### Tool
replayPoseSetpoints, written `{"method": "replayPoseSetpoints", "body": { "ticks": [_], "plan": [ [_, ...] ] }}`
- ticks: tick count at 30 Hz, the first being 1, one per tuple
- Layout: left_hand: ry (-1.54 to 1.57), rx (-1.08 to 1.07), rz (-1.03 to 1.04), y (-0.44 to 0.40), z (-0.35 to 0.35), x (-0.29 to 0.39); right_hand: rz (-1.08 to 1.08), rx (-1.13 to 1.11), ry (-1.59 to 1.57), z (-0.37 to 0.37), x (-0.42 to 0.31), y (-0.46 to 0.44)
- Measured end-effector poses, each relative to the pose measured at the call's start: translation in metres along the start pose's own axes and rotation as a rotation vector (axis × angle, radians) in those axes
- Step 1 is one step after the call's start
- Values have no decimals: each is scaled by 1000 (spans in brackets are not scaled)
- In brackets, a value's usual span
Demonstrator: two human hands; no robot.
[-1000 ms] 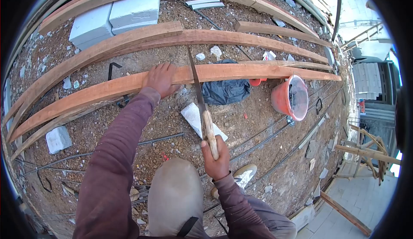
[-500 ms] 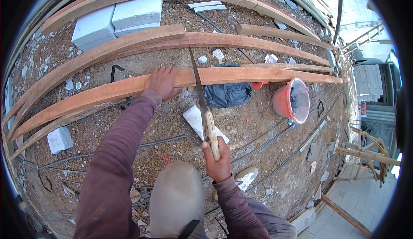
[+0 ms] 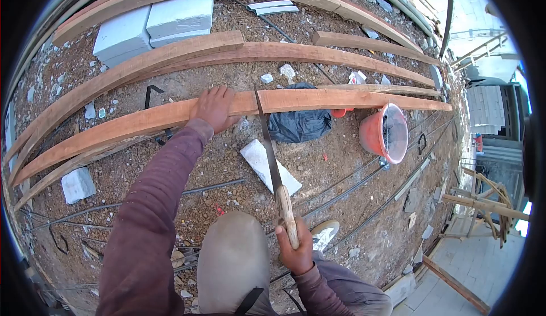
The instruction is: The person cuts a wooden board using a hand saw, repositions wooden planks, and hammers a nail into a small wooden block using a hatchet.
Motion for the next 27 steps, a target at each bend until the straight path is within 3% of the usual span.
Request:
{"method": "replayPoseSetpoints", "body": {
  "ticks": [4,8,13,16,17,19,22,27],
  "plan": [
    [-8,-10,1,3,6,1,5,44,-49,-8,-18,4],
    [-8,49,6,1,0,-2,-55,34,-76,49,-15,-76],
    [-7,17,-15,-1,0,0,88,0,-4,-6,-1,16],
    [-22,34,-5,4,3,-1,157,-7,-20,-10,0,27],
    [-23,47,-3,2,2,-2,46,44,-36,-3,-15,4],
    [-16,72,8,2,1,1,34,16,-26,37,-8,-57],
    [-17,95,26,1,-1,-2,30,27,-173,55,-8,-80],
    [-23,50,7,1,1,-1,86,23,-44,-8,-1,21]
  ]
}}
Point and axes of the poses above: each hand's wrist, its own y-axis away from the middle knuckle, its own z-axis out of the palm, x = y × z, the point moved 10 cm from there along -y, towards the middle knuckle, and after that the axes turned 13 degrees about x, right-handed, at the moved point
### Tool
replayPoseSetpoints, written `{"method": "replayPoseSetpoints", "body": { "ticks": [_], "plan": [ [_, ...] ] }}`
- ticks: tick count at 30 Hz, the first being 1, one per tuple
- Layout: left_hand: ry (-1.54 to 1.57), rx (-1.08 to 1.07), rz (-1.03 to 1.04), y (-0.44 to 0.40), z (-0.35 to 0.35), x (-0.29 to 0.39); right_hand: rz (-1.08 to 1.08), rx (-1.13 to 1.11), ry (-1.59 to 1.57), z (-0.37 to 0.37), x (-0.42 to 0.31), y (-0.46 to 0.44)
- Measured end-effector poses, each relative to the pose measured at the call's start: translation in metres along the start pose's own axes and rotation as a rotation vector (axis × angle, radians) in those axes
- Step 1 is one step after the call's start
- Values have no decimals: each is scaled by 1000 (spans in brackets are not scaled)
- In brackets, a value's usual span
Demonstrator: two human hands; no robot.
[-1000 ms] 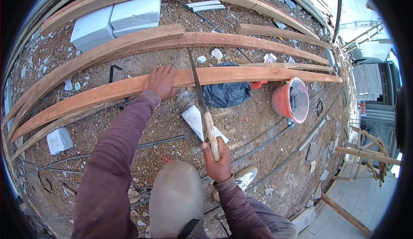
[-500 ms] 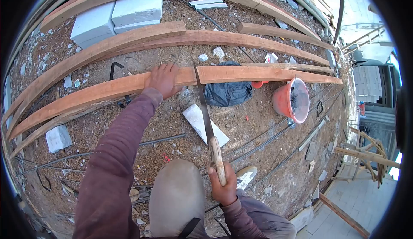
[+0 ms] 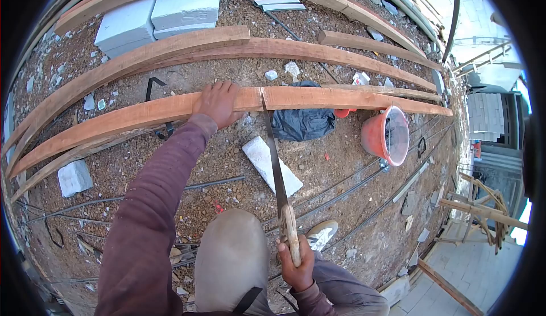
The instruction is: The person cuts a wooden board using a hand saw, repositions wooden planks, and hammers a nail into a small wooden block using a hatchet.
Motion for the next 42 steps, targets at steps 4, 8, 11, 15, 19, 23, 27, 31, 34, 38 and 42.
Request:
{"method": "replayPoseSetpoints", "body": {
  "ticks": [4,8,11,15,19,23,27,31,34,38,42],
  "plan": [
    [10,19,8,0,-1,3,-115,0,28,42,-5,-65],
    [-14,5,10,-1,-4,0,-45,-8,-41,60,-2,-84],
    [12,-35,-6,0,-2,4,-81,17,49,8,8,-8],
    [-4,-16,-8,1,-4,4,-120,69,22,14,-5,-28],
    [-10,-65,-11,-3,-5,1,-69,-5,-61,63,-8,-95],
    [-18,-60,-12,1,-3,5,-20,-25,20,9,22,-10],
    [-21,11,7,1,-6,5,-136,6,49,5,-2,-12],
    [-12,-30,-11,-2,-8,0,-98,-8,-13,71,6,-98],
    [-23,0,12,0,-4,3,-12,-35,-39,45,10,-62],
    [-26,-2,-9,-2,-11,2,-114,7,55,1,7,-6],
    [-1,-78,-25,-2,-6,5,-128,-2,58,60,0,-90]
  ]
}}
Point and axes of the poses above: each hand's wrist, its own y-axis away from the middle knuckle, its own z-axis out of the palm, x = y × z, the point moved 10 cm from there along -y, towards the middle knuckle, and after that the axes turned 13 degrees about x, right-handed, at the moved point
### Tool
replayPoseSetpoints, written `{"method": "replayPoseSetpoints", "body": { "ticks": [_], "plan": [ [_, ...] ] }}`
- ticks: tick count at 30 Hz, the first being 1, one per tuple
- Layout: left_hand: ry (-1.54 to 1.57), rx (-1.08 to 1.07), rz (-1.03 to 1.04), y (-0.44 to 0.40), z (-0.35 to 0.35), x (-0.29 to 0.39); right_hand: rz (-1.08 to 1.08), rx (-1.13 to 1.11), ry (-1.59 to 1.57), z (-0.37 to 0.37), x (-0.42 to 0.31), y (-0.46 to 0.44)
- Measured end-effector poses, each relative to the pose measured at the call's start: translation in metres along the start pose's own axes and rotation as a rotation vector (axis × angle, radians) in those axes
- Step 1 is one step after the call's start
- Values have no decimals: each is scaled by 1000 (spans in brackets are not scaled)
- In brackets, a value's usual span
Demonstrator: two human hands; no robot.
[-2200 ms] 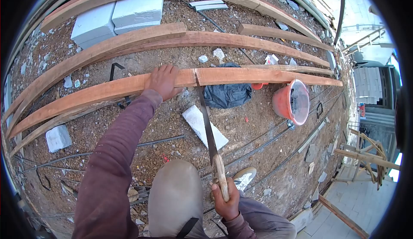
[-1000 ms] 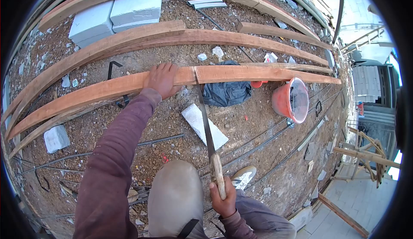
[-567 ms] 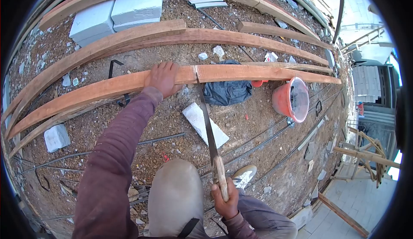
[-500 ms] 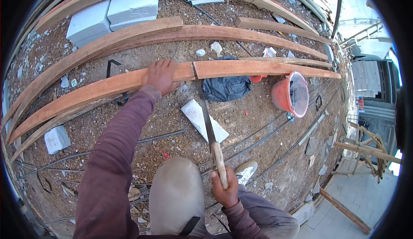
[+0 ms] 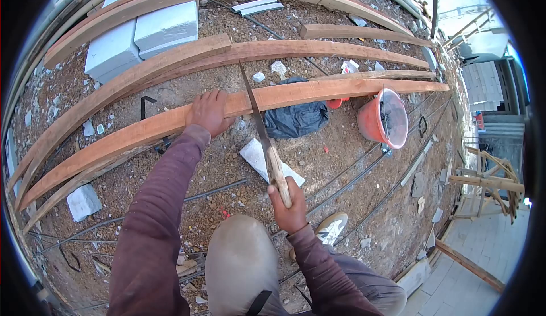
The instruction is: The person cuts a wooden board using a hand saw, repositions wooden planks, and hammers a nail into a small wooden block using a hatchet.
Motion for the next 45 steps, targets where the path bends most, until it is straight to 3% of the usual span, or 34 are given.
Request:
{"method": "replayPoseSetpoints", "body": {
  "ticks": [3,6,9,13,15,19,22,26,29,30,32,35,38,41,42,45],
  "plan": [
    [4,53,14,1,-3,-1,83,-27,-157,11,3,-11],
    [9,77,27,2,0,-3,62,-22,-32,-38,15,71],
    [8,45,1,2,1,-4,44,-24,22,-58,8,98],
    [20,65,-1,3,-1,-2,20,-11,-76,10,4,-18],
    [-4,145,44,3,3,-6,10,-42,-127,16,4,-19],
    [10,57,10,1,2,-2,8,-18,-25,-49,8,80],
    [-4,45,1,4,1,-1,43,-18,-49,-54,5,88],
    [8,31,-5,-1,1,-2,-21,-7,-83,12,-1,-14],
    [1,21,-3,2,0,-4,77,-33,-59,-7,10,19],
    [8,28,-4,0,0,-2,-8,-3,-41,-24,5,45],
    [-7,66,5,0,2,-3,42,-12,-66,-54,13,94],
    [-4,44,-2,3,4,-2,70,-13,-45,-42,11,71],
    [6,49,-11,-2,2,-3,-4,-16,-103,10,-2,-17],
    [-6,38,-5,2,1,-6,158,-52,-112,-2,11,11],
    [-1,39,-1,1,2,-4,52,-28,-119,-17,16,37],
    [-27,105,16,1,3,-4,40,-12,-15,-52,12,86]
  ]
}}
Point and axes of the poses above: each hand's wrist, its own y-axis away from the middle knuckle, its own z-axis out of the palm, x = y × z, the point moved 10 cm from there along -y, towards the middle knuckle, and after that the axes turned 13 degrees about x, right-handed, at the moved point
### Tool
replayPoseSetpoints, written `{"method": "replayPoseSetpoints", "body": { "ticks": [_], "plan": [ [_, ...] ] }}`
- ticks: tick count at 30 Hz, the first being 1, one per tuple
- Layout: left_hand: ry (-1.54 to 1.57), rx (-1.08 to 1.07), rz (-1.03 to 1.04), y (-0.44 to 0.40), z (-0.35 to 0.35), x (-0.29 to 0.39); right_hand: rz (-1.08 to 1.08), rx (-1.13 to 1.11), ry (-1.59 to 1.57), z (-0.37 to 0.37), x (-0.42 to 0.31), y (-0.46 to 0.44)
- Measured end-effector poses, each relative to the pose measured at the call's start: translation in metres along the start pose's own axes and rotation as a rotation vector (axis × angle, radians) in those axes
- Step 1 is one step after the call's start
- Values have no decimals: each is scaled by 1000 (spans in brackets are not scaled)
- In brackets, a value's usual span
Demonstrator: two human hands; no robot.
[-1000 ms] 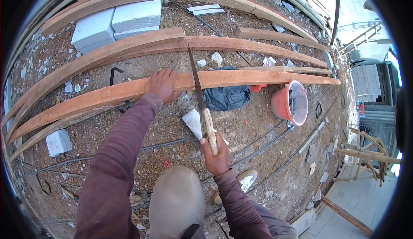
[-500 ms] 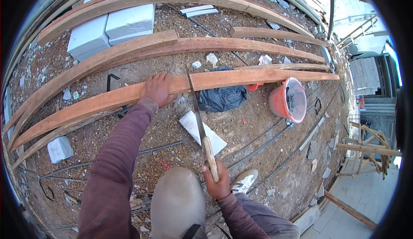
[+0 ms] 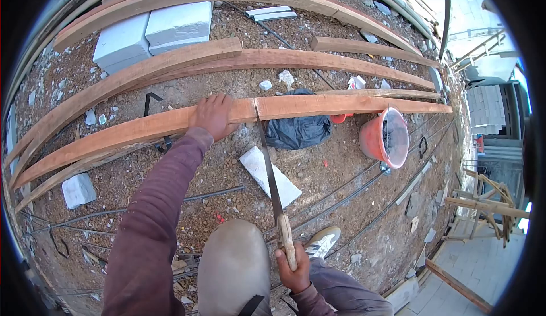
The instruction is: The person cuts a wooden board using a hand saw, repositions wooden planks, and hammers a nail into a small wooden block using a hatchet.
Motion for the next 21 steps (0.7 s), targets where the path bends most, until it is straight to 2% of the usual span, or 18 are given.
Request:
{"method": "replayPoseSetpoints", "body": {
  "ticks": [2,5,8,9,11,14,15,17,20,21],
  "plan": [
    [22,-27,-11,2,0,-1,-43,20,-16,1,-11,-6],
    [36,-59,-25,-1,1,5,-6,-3,-26,58,-9,-100],
    [9,-35,-6,-4,-5,-1,31,-20,-63,56,4,-84],
    [15,-23,0,-1,-3,2,-78,6,-35,38,-5,-60],
    [6,10,-3,-1,2,1,-29,10,-67,-7,-1,8],
    [12,-35,-9,2,2,0,-9,-17,-10,10,-2,-18],
    [21,-48,-16,-1,1,2,-83,13,-25,28,-9,-48],
    [24,-44,-18,-4,-2,2,-67,12,-50,58,-8,-90],
    [22,-68,-19,5,0,2,95,-43,-106,44,-6,-71],
    [20,-64,-11,-1,-2,2,-68,15,-62,29,-8,-50]
  ]
}}
Point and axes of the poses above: each hand's wrist, its own y-axis away from the middle knuckle, its own z-axis out of the palm, x = y × z, the point moved 10 cm from there along -y, towards the middle knuckle, and after that the axes turned 13 degrees about x, right-handed, at the moved point
